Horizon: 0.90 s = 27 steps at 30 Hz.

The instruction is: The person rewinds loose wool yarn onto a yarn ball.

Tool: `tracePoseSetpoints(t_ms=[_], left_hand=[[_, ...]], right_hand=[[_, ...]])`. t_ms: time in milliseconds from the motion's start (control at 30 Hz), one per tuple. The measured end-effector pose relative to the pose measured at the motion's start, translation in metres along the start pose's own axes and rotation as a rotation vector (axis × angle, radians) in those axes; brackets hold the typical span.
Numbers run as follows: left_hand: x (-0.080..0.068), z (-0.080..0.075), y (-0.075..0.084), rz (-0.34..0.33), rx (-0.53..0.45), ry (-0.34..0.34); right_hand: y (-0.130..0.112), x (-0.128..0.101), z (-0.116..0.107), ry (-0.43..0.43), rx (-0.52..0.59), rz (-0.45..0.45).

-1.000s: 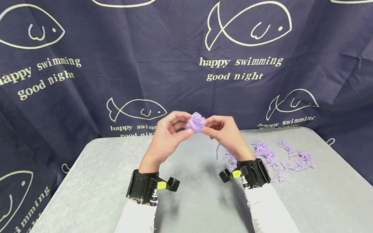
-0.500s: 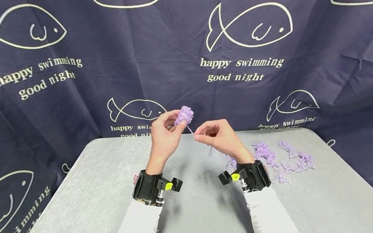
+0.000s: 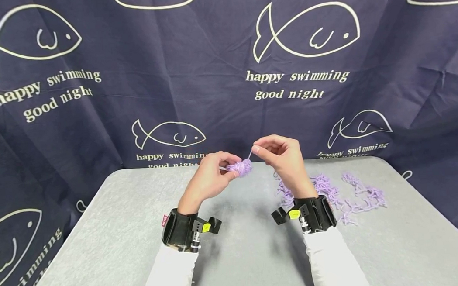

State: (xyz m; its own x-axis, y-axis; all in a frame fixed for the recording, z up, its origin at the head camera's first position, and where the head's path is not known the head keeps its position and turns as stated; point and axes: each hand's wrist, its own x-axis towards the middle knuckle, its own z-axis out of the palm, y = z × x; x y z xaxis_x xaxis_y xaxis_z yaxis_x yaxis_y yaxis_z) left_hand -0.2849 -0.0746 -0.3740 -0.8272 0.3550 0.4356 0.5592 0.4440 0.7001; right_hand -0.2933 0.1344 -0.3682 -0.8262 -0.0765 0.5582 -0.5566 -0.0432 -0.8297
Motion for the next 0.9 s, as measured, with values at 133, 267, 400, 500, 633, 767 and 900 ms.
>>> tracePoseSetpoints(t_ms=[133,267,400,500,633,767,900], left_hand=[[0.000,-0.001,-0.001,0.045,-0.087,-0.104],[0.001,-0.003,0.001,0.117,-0.277,-0.143],[0.001,-0.005,0.003,0.141,-0.480,-0.123],[0.002,-0.006,0.005,0.126,-0.593,-0.062],[0.002,-0.006,0.007,0.096,-0.666,0.068],[0.003,-0.006,0.008,0.038,-0.672,0.215],[0.005,-0.004,0.009,-0.018,-0.637,0.361]], right_hand=[[0.004,0.003,-0.002,0.073,0.077,0.032],[0.009,0.005,-0.004,0.106,0.082,0.077],[0.013,0.006,-0.004,0.046,0.025,0.144],[0.014,0.005,-0.002,-0.033,-0.043,0.169],[0.014,0.003,0.001,-0.140,-0.130,0.165],[0.013,0.002,0.004,-0.228,-0.176,0.129],[0.011,0.000,0.005,-0.294,-0.223,0.089]])
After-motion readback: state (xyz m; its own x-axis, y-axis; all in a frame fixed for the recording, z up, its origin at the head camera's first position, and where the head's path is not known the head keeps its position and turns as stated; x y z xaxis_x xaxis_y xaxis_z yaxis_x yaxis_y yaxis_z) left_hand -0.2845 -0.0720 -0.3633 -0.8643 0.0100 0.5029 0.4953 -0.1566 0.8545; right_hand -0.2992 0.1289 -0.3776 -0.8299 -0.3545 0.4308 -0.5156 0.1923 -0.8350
